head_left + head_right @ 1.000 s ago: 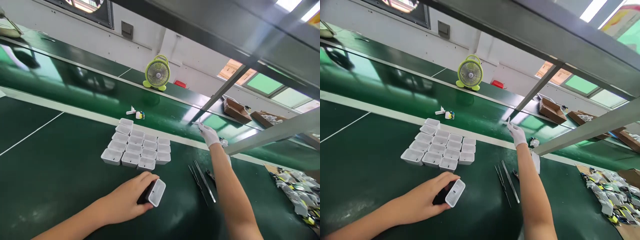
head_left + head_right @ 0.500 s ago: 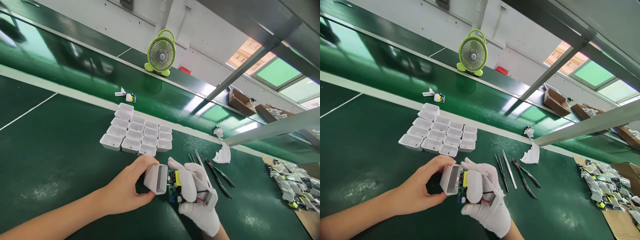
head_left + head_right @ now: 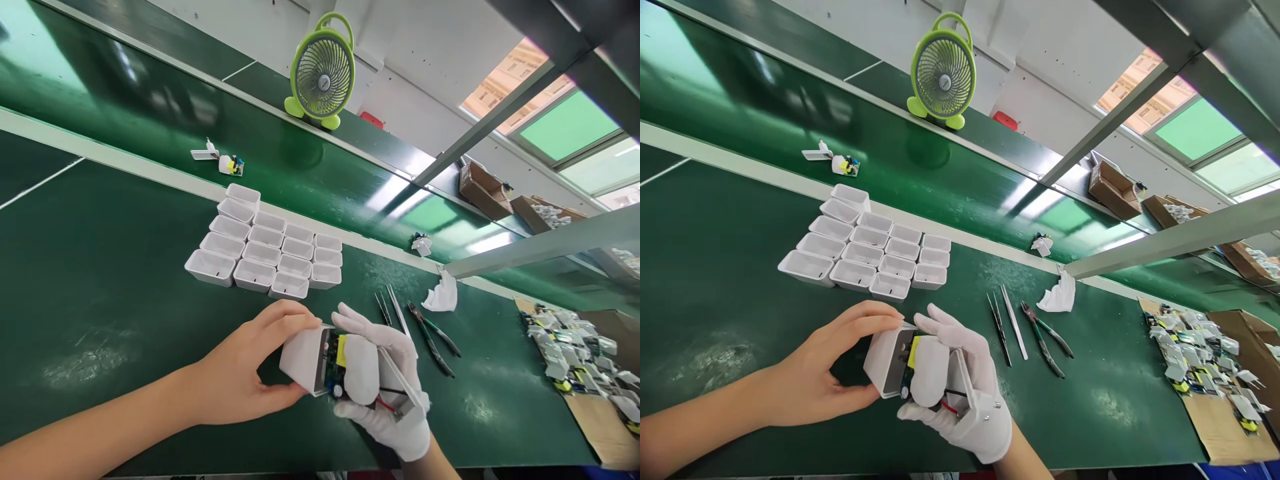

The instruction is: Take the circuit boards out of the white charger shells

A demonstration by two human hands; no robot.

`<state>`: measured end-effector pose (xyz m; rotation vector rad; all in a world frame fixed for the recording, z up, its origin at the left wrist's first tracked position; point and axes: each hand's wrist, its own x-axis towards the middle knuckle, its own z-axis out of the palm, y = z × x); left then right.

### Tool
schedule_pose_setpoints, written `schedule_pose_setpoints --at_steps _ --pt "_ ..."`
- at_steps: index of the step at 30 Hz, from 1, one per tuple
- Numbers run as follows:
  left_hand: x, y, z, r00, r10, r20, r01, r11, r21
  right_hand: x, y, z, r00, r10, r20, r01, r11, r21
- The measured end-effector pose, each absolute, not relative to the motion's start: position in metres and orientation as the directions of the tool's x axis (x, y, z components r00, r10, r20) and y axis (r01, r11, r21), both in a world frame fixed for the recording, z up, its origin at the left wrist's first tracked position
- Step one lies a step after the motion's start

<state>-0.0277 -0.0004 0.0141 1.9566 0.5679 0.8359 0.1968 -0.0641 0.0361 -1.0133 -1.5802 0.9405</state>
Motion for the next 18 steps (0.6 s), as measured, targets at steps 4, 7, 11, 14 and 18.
schedule_pose_setpoints --at_steps 4,7,11,14,18 --pt "-0.0277 -0.001 0.0132 0.672 0.666 0.323 0.075 -0.495 0.866 0.1976 -0.0632 0.0371 -0.192 0.931 0.311 0.176 0.344 -0.922" --pt "-0.0281 -0.0009 0.0131 0.671 0.664 0.331 0.085 -0.512 0.855 0.1983 -0.0632 0.0381 -0.2 0.931 0.306 0.191 0.343 -0.92" --pt "-0.0284 -0.0002 0.0138 0.668 0.654 0.357 0.086 -0.543 0.835 0.1982 -0.0635 0.0396 -0.206 0.932 0.299 0.189 0.338 -0.922" --pt "-0.0284 0.0005 0.0145 0.659 0.643 0.39 0.084 -0.578 0.811 0.1982 -0.0631 0.0406 -0.22 0.93 0.295 0.171 0.334 -0.927" --pt "-0.0284 0.0012 0.0155 0.658 0.631 0.411 0.09 -0.607 0.789 0.198 -0.0629 0.0418 -0.227 0.935 0.271 0.147 0.308 -0.94"
